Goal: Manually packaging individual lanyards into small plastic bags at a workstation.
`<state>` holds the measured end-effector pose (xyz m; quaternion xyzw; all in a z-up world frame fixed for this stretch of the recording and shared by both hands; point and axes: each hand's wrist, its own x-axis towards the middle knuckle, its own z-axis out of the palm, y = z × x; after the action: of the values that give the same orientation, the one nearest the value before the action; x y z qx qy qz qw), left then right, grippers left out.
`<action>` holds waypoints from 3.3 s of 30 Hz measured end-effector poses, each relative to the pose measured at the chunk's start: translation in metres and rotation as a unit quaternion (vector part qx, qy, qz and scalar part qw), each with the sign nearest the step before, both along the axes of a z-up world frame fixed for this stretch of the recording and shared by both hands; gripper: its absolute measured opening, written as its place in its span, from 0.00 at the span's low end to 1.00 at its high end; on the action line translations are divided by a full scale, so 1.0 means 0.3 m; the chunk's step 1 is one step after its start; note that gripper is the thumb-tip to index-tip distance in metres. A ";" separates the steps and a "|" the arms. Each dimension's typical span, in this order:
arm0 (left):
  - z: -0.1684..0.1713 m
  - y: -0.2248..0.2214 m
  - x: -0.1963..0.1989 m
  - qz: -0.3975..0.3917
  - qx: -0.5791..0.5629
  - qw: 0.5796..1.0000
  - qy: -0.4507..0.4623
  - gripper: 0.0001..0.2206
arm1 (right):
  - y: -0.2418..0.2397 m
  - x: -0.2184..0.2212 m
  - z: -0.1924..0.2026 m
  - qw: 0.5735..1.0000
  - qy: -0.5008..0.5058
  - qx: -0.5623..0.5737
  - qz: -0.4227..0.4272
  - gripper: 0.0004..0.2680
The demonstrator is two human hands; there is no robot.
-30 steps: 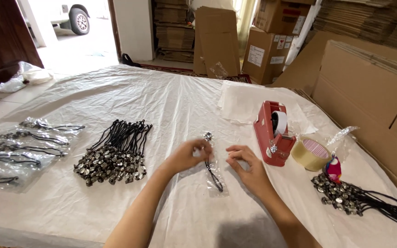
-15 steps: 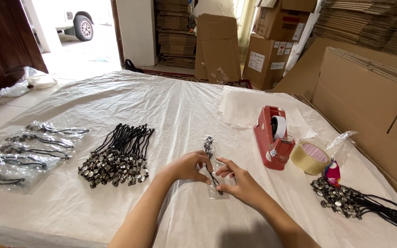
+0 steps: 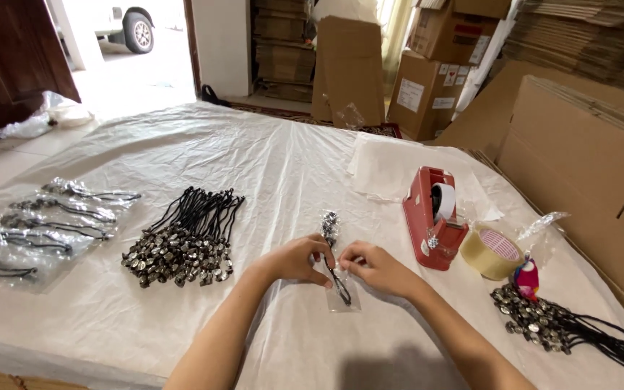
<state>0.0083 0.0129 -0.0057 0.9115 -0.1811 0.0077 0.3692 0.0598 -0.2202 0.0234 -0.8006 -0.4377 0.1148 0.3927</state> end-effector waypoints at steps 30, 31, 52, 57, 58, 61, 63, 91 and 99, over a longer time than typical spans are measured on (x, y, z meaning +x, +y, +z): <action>0.043 -0.010 -0.043 0.003 0.019 1.000 0.004 0.23 | 0.012 -0.075 -0.014 0.982 -0.152 -0.112 -0.002 0.05; 0.041 -0.012 -0.043 0.002 0.019 1.000 0.004 0.23 | 0.013 -0.086 -0.003 0.982 -0.151 -0.112 -0.002 0.05; 0.005 -0.007 -0.028 0.008 0.053 0.998 -0.015 0.23 | 0.014 -0.001 -0.140 0.977 -0.026 -0.117 -0.174 0.27; 0.024 -0.014 -0.038 0.016 0.059 0.998 -0.009 0.23 | 0.024 0.007 -0.165 0.979 -0.021 -0.068 -0.193 0.25; 0.016 -0.015 -0.033 0.015 0.058 0.998 -0.008 0.23 | 0.022 0.019 -0.183 0.979 -0.020 -0.069 -0.193 0.25; 0.007 -0.009 -0.025 0.019 0.054 0.998 -0.015 0.23 | 0.024 0.050 -0.218 0.974 -0.059 -0.076 -0.205 0.22; 0.011 -0.005 -0.028 0.014 0.046 0.999 -0.020 0.23 | 0.020 0.064 -0.221 0.977 -0.024 -0.054 -0.207 0.20; -0.002 0.049 -0.005 0.130 0.119 0.970 -0.166 0.35 | -0.103 -0.081 0.078 0.987 -0.064 0.146 0.030 0.11; -0.101 0.103 0.073 0.060 -0.236 0.970 0.018 0.15 | -0.287 0.179 0.053 0.853 0.195 0.460 -0.154 0.09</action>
<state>0.0303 0.0439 -0.0361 0.8078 -0.1125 0.0556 0.5759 0.1135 -0.3064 0.0393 -0.5471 -0.2267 -0.0079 0.8058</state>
